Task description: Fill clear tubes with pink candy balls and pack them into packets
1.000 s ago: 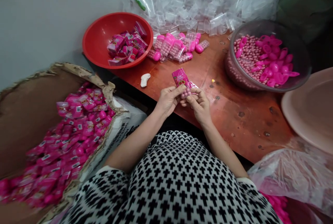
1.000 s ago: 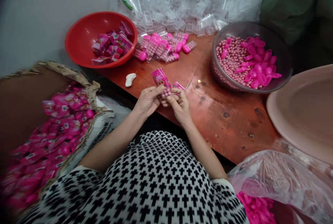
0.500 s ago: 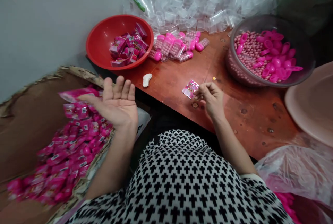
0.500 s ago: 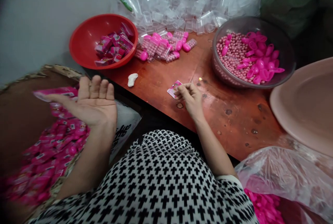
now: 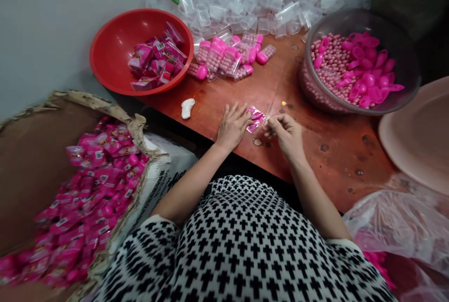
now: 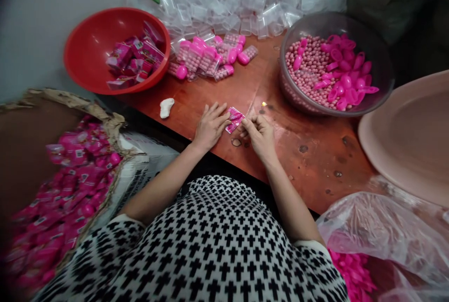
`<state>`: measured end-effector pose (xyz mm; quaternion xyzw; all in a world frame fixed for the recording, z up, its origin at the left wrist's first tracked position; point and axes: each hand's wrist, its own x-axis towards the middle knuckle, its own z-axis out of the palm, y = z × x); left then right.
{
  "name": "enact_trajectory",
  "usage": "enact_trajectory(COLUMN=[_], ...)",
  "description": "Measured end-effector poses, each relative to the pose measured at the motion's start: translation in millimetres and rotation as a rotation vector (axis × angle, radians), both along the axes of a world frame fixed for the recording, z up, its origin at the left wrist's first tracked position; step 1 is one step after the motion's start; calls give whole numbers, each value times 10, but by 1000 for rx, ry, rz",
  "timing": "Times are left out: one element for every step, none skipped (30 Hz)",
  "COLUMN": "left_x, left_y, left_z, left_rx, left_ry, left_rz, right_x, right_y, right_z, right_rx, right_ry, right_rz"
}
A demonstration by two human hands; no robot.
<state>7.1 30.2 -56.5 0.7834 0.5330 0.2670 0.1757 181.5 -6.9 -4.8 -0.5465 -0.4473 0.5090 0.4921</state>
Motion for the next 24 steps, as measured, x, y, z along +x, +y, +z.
enact_trajectory(left_x=[-10,-13,-8,6,26,49,72,91,104,107,101,87,66,42,16,-8,-31,-51,-69,-85,-102,-118,-135,-153], left_y=[-5,-16,-32,-54,-83,-115,-151,-185,-216,-239,-255,-262,-261,-255,-246,-238,-230,-225,-222,-221,-220,-219,-217,-213], left_z=[-1,6,21,46,80,122,170,222,274,324,370,411,446,475,499,519,534,545,552,555,556,555,554,553], left_rx=[-5,-13,-25,-40,-55,-72,-92,-120,-159,-216,-295,-402,-527,-656,-773,-864,-920,-944,-944,-935,-926,-919,-914,-911], left_ry=[-54,-124,-207,-294,-376,-450,-517,-582,-657,-748,-854,-966,-1070,-1155,-1213,-1247,-1270,-1287,-1305,-1324,-1342,-1362,-1382,-1406], left_rz=[5,14,27,45,62,77,85,93,108,133,167,194,205,199,177,156,151,168,207,255,303,349,390,429], right_x=[2,-4,-18,-38,-61,-86,-108,-125,-136,-140,-138,-130,-117,-102,-86,-72,-60,-52,-47,-44,-43,-42,-39,-34], right_y=[19,39,61,84,108,132,157,181,204,226,246,265,283,303,328,362,409,474,562,674,812,973,1152,1341], right_z=[-29,-60,-92,-121,-145,-162,-168,-164,-148,-121,-87,-46,-3,39,78,112,141,165,185,201,214,224,231,234], right_rx=[1,5,9,11,9,3,-2,-6,-8,-7,-8,-13,-21,-33,-44,-52,-59,-61,-53,-28,15,76,152,213], right_ry=[-12,-16,-8,13,41,71,96,118,136,150,162,169,168,150,116,68,8,-64,-149,-256,-387,-539,-712,-881], right_rz=[-12,-32,-54,-69,-71,-59,-38,-16,0,15,35,67,116,179,249,319,386,442,476,480,456,397,321,260])
